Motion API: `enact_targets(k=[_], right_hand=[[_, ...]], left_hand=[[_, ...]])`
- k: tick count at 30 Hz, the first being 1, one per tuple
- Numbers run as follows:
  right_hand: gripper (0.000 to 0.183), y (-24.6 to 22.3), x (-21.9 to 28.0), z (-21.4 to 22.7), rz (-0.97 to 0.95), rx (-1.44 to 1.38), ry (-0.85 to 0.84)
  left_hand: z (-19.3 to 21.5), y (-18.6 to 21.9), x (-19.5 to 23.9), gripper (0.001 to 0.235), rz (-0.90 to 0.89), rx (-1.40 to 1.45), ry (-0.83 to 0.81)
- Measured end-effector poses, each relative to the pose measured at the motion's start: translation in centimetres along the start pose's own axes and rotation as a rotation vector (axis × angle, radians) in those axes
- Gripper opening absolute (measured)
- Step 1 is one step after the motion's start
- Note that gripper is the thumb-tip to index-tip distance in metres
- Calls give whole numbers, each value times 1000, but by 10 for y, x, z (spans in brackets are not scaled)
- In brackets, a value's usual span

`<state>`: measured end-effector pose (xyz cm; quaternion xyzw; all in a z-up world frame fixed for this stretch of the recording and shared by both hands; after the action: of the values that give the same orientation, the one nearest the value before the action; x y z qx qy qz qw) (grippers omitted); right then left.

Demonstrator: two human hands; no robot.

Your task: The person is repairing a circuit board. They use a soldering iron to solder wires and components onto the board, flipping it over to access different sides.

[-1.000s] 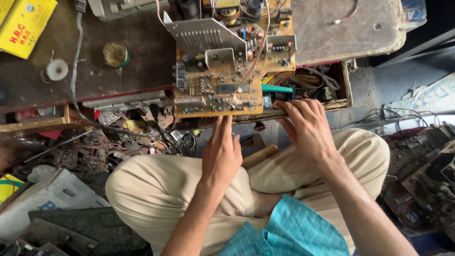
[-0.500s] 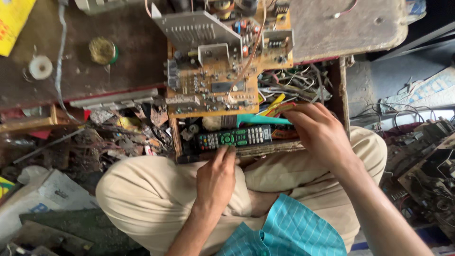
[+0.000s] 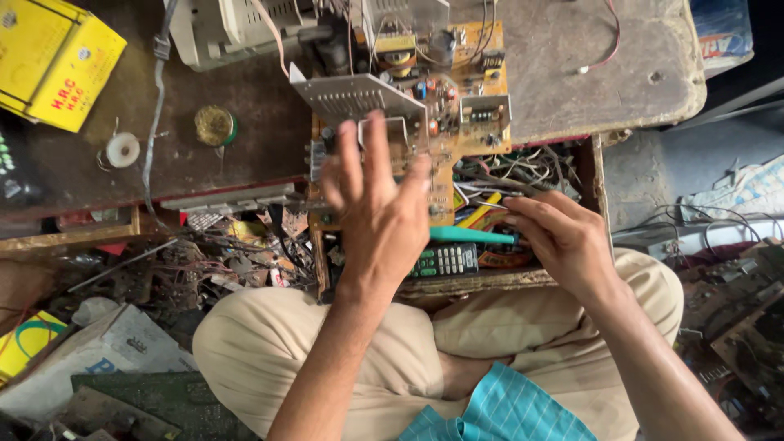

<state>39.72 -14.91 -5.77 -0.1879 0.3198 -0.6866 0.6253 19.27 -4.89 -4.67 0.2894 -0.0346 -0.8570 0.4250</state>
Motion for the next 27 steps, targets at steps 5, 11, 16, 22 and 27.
enact_targets(k=[5,11,16,22,27], right_hand=[[30,10,-4,-5,-168,-228,14],[25,40,1,-53,-454,-813,-73],[27,49,5,-68,-466,-826,-101],[28,24,-3,-55,-514,-630,-182],[28,-18,-31,-25,-198,-196,-211]], left_hand=[[5,-11,24,34,221,-145,8],[2,-25,41,44,307,-123,21],[-1,-26,39,49,348,-112,-6],[5,-37,32,49,419,-129,-42],[15,-46,19,50,426,-134,-95]])
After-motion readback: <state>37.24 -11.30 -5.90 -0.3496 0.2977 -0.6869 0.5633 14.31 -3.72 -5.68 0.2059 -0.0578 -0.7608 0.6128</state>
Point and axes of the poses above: each hand's wrist, its own x-axis away from the middle knuckle, its own z-axis out of the back of the hand, y = z × x, the point moved 4 cm from there along -x, towards the middle knuckle, and after that the axes turned 3 degrees about -z, right-handed, at the moved point
